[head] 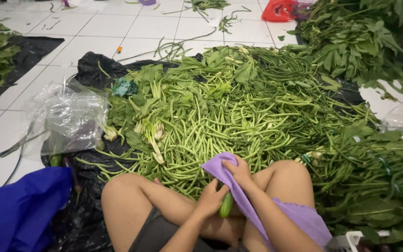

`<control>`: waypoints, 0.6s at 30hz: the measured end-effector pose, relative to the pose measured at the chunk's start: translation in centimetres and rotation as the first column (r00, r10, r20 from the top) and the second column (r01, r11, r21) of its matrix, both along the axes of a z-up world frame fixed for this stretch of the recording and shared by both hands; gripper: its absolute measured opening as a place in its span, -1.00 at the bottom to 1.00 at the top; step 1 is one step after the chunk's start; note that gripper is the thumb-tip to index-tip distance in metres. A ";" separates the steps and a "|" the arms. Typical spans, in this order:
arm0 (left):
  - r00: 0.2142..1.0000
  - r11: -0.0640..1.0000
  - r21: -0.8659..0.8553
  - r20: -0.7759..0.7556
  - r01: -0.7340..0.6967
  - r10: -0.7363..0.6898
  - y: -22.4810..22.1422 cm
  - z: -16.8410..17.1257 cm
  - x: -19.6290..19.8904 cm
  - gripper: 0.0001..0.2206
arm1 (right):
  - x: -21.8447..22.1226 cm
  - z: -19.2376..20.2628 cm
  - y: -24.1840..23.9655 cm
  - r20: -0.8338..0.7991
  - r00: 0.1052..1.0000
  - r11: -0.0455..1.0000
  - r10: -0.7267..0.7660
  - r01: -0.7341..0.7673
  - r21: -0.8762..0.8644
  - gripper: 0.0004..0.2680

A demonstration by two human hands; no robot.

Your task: The person is sitting on the floor wiping individual cucumbers and eggplants with a purple cloth before placing them into a plastic crate.

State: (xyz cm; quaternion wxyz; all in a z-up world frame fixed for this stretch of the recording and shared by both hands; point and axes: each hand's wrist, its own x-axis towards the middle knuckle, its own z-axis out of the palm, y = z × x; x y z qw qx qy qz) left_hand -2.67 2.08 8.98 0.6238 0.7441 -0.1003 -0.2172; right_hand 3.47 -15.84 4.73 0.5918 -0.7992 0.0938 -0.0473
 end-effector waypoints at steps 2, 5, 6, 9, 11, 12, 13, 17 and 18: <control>0.997 0.992 0.116 0.069 -0.038 0.030 -0.4 0.1 -0.1 -0.52 | 0.3 -0.1 -0.3 -0.046 0.996 0.997 -0.078 0.076 -0.030 -0.65; 0.969 0.963 0.225 0.227 -0.146 0.094 -0.7 0.0 0.0 -0.45 | 1.0 -0.9 -1.2 0.177 0.942 0.954 -0.285 0.297 -0.044 -0.73; 0.973 0.926 0.370 0.231 -0.072 -0.016 -0.6 1.2 -0.8 -0.40 | 0.8 -0.8 -1.3 0.178 0.931 0.939 -0.318 0.336 -0.075 -0.75; 0.974 0.924 0.383 0.209 0.006 -0.093 -0.6 0.0 -1.8 -0.45 | 1.2 -2.2 -2.1 0.159 0.941 0.946 -0.300 0.315 -0.081 -0.71; 0.975 0.968 0.249 0.213 0.001 -0.056 -0.5 -0.6 -0.9 -0.55 | 2.1 -2.4 -3.4 0.158 0.957 0.965 -0.245 0.256 -0.052 -0.66; 0.992 0.992 -0.090 -0.085 0.089 -0.097 -0.1 -0.4 -0.4 -0.69 | 2.2 -2.3 -4.1 0.124 0.977 0.982 -0.173 0.162 0.101 -0.66; 0.911 0.902 -0.428 -0.346 0.061 -0.226 0.3 -0.2 0.1 -0.82 | 2.2 -2.1 -4.8 0.101 0.990 0.965 -0.096 0.068 0.253 -0.66; 0.763 0.714 -0.694 -0.412 0.093 -0.499 2.0 -0.6 1.0 -0.71 | 1.9 -2.5 -5.3 0.233 0.952 0.468 0.196 -0.300 0.831 -0.66; 0.817 0.820 -0.564 -0.424 0.099 -0.390 1.8 -1.0 1.3 -0.72 | 2.4 -2.7 -5.6 0.120 0.990 0.779 0.069 -0.129 0.614 -0.64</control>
